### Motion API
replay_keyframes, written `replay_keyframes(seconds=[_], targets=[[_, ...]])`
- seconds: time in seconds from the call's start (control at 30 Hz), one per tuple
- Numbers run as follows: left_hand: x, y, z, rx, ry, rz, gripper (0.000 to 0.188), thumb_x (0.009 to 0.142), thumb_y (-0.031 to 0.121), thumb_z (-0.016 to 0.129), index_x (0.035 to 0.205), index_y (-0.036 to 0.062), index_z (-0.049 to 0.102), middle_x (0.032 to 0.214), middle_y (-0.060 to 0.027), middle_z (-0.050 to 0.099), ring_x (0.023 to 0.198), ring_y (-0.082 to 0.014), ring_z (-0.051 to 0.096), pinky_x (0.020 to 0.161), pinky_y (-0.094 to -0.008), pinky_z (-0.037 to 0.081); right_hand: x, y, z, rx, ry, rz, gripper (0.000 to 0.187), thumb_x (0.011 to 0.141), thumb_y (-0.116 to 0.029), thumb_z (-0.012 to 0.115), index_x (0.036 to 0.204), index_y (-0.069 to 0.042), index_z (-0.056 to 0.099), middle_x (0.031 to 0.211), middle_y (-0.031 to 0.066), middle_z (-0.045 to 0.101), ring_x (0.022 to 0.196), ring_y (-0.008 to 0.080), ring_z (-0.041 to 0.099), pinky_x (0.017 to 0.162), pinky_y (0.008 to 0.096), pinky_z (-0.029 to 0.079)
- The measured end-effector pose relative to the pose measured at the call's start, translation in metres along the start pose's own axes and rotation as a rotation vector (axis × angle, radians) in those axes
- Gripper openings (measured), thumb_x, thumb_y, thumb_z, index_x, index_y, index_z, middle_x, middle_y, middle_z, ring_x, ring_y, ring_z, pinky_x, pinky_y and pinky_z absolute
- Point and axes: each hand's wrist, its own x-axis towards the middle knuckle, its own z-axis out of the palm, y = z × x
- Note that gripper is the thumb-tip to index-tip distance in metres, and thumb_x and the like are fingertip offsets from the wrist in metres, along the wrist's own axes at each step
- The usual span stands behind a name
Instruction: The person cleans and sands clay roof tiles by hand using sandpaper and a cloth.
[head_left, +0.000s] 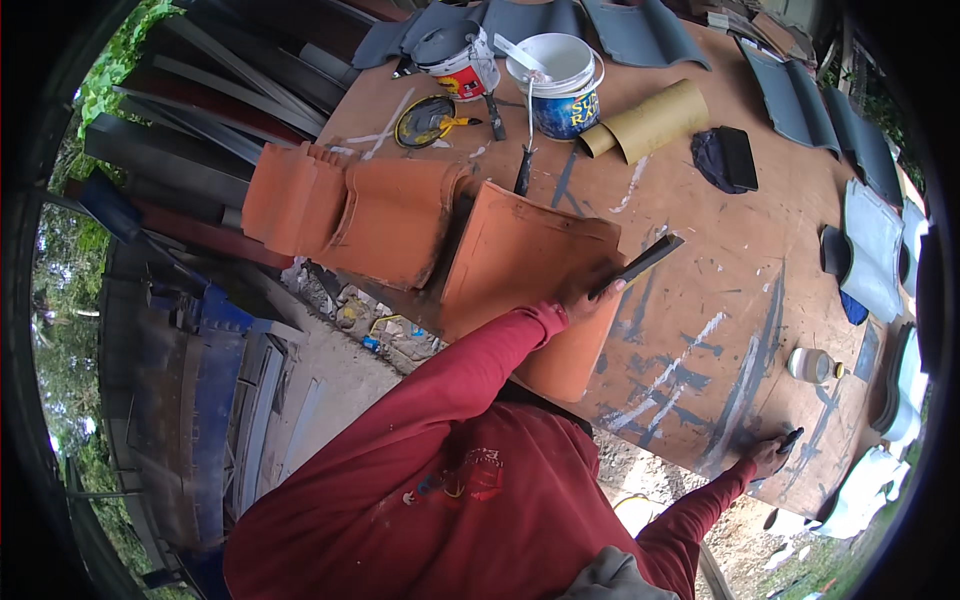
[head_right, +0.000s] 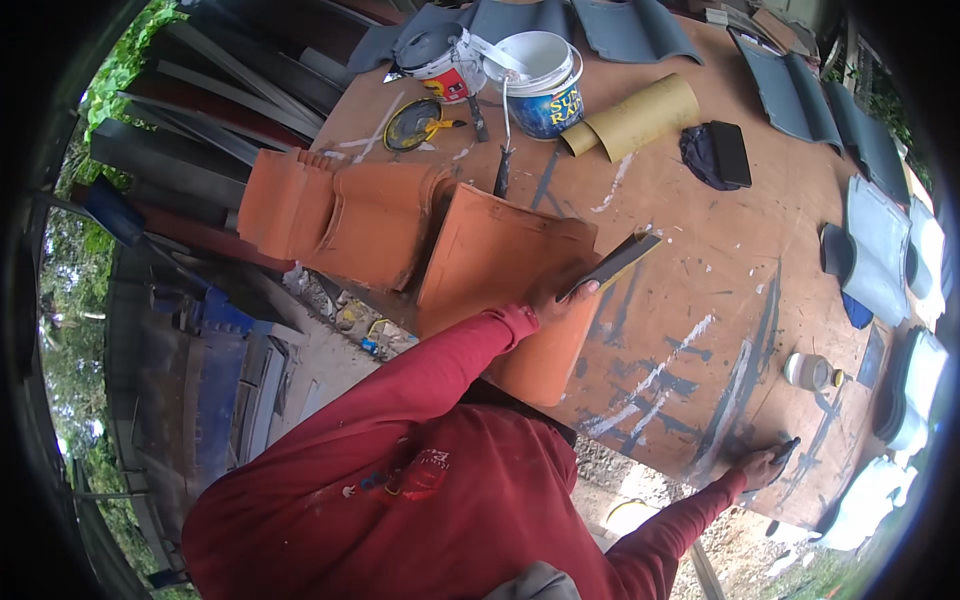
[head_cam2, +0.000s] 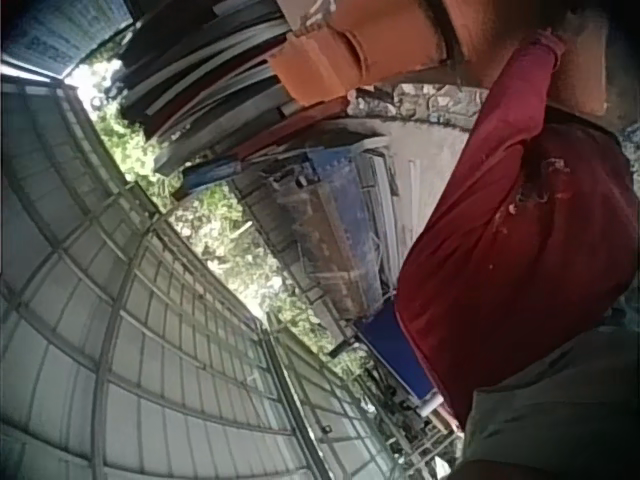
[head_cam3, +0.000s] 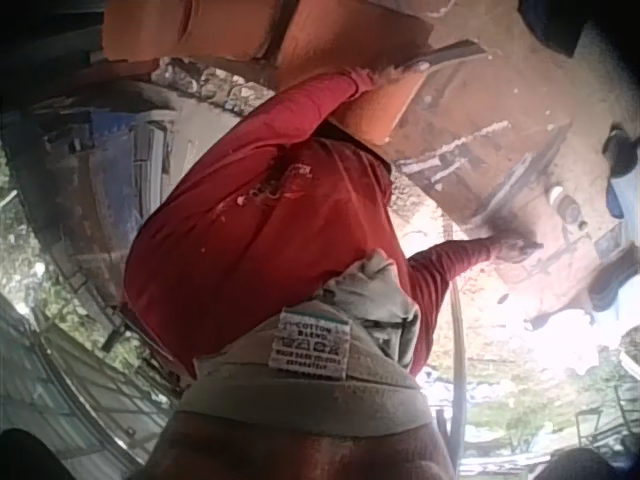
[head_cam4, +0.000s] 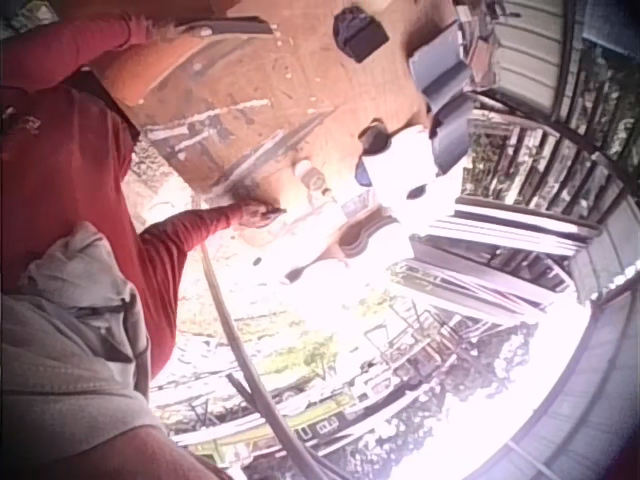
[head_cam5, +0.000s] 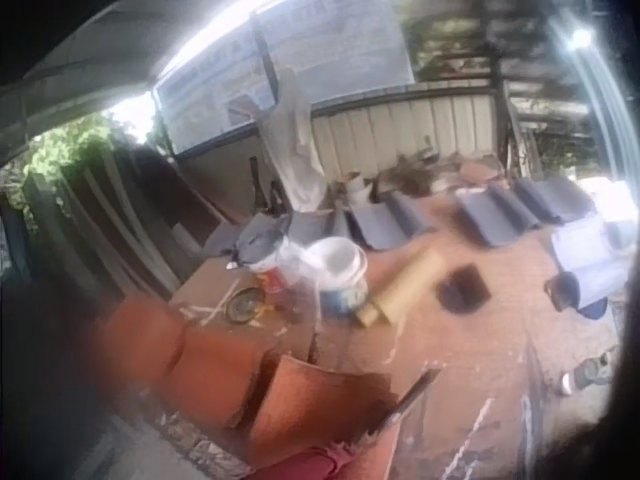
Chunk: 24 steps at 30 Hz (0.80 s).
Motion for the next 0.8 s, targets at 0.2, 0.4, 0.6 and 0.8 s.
replay_keyframes(seconds=[0.2,0.4,0.6,0.8], targets=[[-0.046,0.03,0.006,-0.48,0.248,-0.533,0.036,0.102,0.031,0.065,0.122,0.002,0.062,0.104,-0.0028,0.068,0.094,-0.0143,0.062,0.082,-0.0331,0.052,-0.142,-0.174,0.026,1.0,-0.373,-0.346,0.04,0.105,-0.015,0.054,0.142,-0.002,0.057,0.137,0.0113,0.063,0.116,0.0198,0.061,0.098,0.0347,0.047],[-0.096,0.029,-0.072,-0.438,0.456,-0.647,0.039,0.097,0.031,0.07,0.119,-0.001,0.063,0.103,-0.004,0.07,0.091,-0.0119,0.064,0.076,-0.029,0.051,-0.236,-0.327,-0.019,0.622,-0.46,-1.046,0.05,0.09,-0.001,0.058,0.139,-0.006,0.056,0.142,0.0166,0.058,0.134,0.0346,0.053,0.121,0.0537,0.027],[-0.106,0.012,-0.113,-0.514,0.277,-0.882,0.054,0.098,0.049,0.063,0.118,-0.0007,0.063,0.098,-0.0051,0.07,0.08,-0.0145,0.068,0.065,-0.0298,0.056,-0.251,-0.351,0.015,0.428,-0.326,-1.135,0.04,0.098,-0.007,0.055,0.137,-0.004,0.058,0.139,0.0171,0.059,0.131,0.0374,0.053,0.116,0.0489,0.035],[-0.152,0.008,-0.181,-0.317,-0.472,-1.035,0.072,0.098,0.069,0.05,0.096,-0.0009,0.068,0.079,-0.0089,0.071,0.064,-0.0126,0.067,0.059,-0.029,0.056,-0.223,-0.321,0.06,0.341,-0.353,-0.822,0.06,0.095,-0.034,0.071,0.14,0.003,0.054,0.137,0.0247,0.057,0.125,0.0372,0.057,0.105,0.0446,0.046]])
